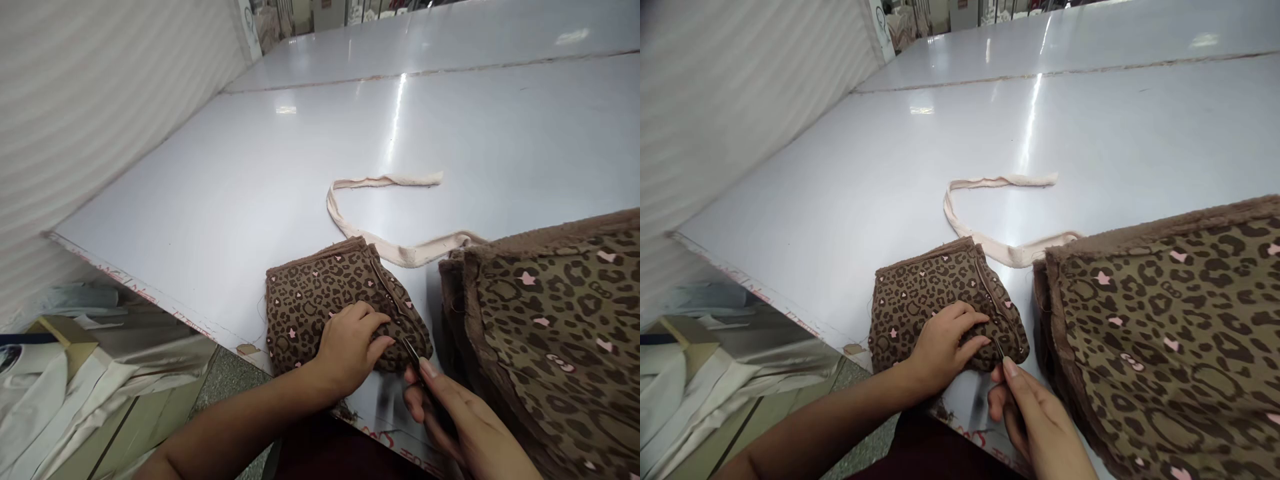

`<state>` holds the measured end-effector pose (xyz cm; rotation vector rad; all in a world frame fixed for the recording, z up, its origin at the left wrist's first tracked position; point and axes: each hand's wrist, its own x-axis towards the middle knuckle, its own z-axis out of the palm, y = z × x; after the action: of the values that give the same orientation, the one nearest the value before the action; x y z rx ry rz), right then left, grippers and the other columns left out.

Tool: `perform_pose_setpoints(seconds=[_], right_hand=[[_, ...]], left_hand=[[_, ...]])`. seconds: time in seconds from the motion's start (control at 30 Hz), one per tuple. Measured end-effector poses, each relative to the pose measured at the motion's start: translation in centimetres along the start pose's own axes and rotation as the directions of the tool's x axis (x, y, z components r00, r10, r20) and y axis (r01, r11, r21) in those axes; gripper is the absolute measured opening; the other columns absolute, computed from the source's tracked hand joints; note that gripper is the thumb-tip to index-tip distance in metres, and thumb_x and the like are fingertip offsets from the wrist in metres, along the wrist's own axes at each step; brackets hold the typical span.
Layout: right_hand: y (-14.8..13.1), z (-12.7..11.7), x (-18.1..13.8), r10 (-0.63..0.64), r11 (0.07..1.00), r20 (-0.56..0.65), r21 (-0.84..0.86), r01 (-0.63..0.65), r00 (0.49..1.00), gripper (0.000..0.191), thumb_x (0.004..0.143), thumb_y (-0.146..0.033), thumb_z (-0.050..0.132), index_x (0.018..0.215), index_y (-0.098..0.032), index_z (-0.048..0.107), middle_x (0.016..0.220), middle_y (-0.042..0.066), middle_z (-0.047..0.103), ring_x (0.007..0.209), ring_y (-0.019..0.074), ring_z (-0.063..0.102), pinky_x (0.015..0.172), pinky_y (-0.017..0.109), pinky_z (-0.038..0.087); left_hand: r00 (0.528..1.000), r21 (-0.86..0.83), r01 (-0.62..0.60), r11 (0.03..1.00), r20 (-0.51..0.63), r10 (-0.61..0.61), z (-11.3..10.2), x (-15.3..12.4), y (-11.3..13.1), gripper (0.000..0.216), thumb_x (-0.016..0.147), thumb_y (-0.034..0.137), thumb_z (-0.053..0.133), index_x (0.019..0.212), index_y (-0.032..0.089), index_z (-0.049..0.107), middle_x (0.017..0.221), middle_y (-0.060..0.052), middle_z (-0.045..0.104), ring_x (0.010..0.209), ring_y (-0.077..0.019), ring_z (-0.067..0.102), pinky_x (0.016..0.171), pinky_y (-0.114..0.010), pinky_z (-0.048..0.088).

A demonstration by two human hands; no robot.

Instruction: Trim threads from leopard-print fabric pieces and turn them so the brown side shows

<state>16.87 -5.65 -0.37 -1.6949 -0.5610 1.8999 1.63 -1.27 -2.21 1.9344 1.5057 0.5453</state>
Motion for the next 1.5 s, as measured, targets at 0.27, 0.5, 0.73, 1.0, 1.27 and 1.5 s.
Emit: perform_pose_setpoints(seconds=[0.27, 0.5, 0.73, 1.0, 1.27, 1.5], right_hand=[[0.2, 0.5, 0.4, -0.027, 0.998, 0.026, -0.05, 0.028, 0.999, 0.045, 0.07, -0.062, 0.058, 0.078, -0.018, 0.06, 0.053, -0.003, 0.053, 0.04, 0.0025, 0.026, 0.038, 0.014, 0.021], [1.4, 0.4, 2.0, -0.052, 0.992, 0.06, -0.115, 0.059, 0.997, 0.051, 0.069, -0.068, 0.052, 0.078, -0.018, 0.059, 0.051, -0.002, 0.051, 0.041, 0.0047, 0.028, 0.038, 0.017, 0.018], [1.2, 0.5, 2.1, -0.034, 0.991, 0.05, -0.125, 0.04, 0.998, 0.056, 0.065, -0.071, 0.053, 0.079, -0.017, 0.057, 0.05, -0.003, 0.05, 0.037, 0.0035, 0.025, 0.039, 0.019, 0.015], [0.2, 1.1, 1.8, 0.0, 0.985, 0.037, -0.171, 0.006, 0.999, 0.056, 0.063, -0.072, 0.053, 0.079, -0.018, 0.054, 0.049, -0.004, 0.049, 0.039, 0.0045, 0.023, 0.043, 0.022, 0.011], [-0.7, 1.4, 1.4, 0.021, 0.97, 0.019, -0.241, -0.015, 1.0, 0.059, 0.056, -0.077, 0.051, 0.061, -0.018, 0.049, 0.046, -0.006, 0.037, 0.041, 0.0047, 0.018, 0.046, 0.024, 0.009], [-0.9, 1.4, 1.3, -0.06, 0.936, 0.029, -0.346, 0.066, 0.998, 0.059, 0.06, -0.077, 0.047, 0.047, -0.019, 0.043, 0.049, -0.003, 0.036, 0.045, 0.0075, 0.023, 0.044, 0.024, 0.014]], left_hand=[[0.997, -0.103, 0.074, 0.992, -0.029, -0.077, 0.2, 0.4, 0.0, 0.007, 0.08, 0.02, 0.057, 0.077, 0.019, 0.064, 0.081, 0.0, 0.061, 0.077, -0.0138, 0.055, 0.07, -0.025, 0.044], [0.987, -0.334, 0.105, 0.937, -0.078, -0.139, -0.4, 0.3, 0.0, 0.005, 0.076, 0.014, 0.059, 0.075, 0.016, 0.063, 0.074, 0.001, 0.057, 0.064, -0.0094, 0.049, 0.063, -0.022, 0.041], [0.986, -0.359, 0.081, 0.93, -0.106, -0.127, -0.2, -0.1, -0.1, 0.008, 0.075, 0.011, 0.057, 0.076, 0.016, 0.062, 0.073, 0.002, 0.055, 0.063, -0.0085, 0.048, 0.062, -0.021, 0.04], [0.983, -0.232, -0.048, 0.972, -0.181, 0.005, 0.4, -0.5, -0.1, 0.007, 0.077, 0.011, 0.054, 0.073, 0.016, 0.057, 0.073, 0.001, 0.055, 0.068, -0.0102, 0.05, 0.063, -0.022, 0.039], [0.962, -0.051, -0.157, 0.986, -0.234, 0.141, 1.0, -0.8, -0.4, 0.008, 0.082, 0.013, 0.05, 0.076, 0.016, 0.056, 0.077, -0.002, 0.058, 0.074, -0.0135, 0.054, 0.068, -0.025, 0.042], [0.929, 0.097, -0.221, 0.97, -0.282, 0.24, 1.3, -1.1, -0.6, 0.013, 0.086, 0.015, 0.044, 0.079, 0.016, 0.056, 0.077, -0.003, 0.058, 0.077, -0.0155, 0.055, 0.07, -0.028, 0.044]])
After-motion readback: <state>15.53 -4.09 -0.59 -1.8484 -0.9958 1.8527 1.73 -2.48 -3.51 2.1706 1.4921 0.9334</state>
